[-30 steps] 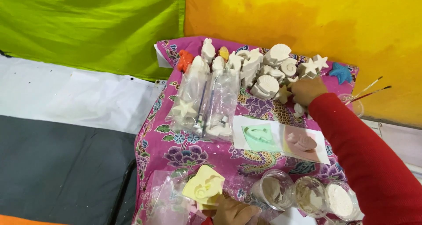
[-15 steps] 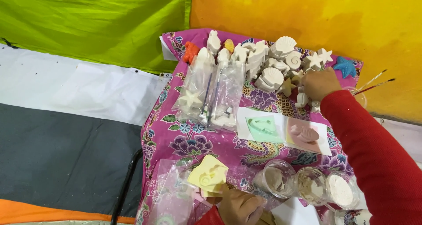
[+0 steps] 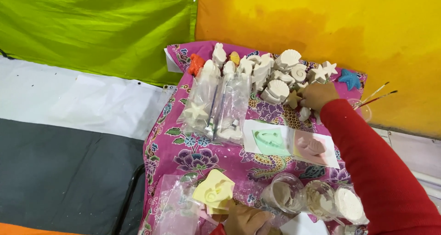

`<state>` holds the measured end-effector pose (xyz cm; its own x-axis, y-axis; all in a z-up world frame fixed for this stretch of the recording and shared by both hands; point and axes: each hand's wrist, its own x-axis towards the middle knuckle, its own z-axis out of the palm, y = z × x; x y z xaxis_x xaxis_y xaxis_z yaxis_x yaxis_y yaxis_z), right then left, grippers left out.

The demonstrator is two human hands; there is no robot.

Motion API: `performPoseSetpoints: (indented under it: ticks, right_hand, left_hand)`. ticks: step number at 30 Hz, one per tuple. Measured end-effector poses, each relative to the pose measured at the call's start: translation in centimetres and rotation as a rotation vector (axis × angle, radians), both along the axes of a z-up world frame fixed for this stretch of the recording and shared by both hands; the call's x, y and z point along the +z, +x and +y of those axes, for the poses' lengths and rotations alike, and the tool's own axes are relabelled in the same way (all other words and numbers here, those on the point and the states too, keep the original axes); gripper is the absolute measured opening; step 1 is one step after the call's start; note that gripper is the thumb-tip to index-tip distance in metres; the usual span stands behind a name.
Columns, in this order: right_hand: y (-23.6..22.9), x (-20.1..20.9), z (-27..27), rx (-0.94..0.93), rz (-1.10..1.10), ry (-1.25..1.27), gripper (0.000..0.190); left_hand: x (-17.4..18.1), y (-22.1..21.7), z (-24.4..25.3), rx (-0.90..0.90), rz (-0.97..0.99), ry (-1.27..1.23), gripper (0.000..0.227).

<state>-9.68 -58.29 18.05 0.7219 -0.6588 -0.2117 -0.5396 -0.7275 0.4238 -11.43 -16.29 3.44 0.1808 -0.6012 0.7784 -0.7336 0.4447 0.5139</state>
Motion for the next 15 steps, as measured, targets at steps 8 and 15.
performPoseSetpoints:
  ticks: [8, 15]
  right_hand:
    - [1.0, 4.3, -0.9, 0.020, -0.097, -0.006, 0.025]
    - [5.0, 8.5, 3.3, 0.315, -0.415, 0.031, 0.026]
  left_hand:
    - [-0.1, -0.3, -0.3, 0.175, -0.015, -0.019, 0.008]
    - [-1.1, -0.2, -0.6, 0.064, -0.006, -0.005, 0.011]
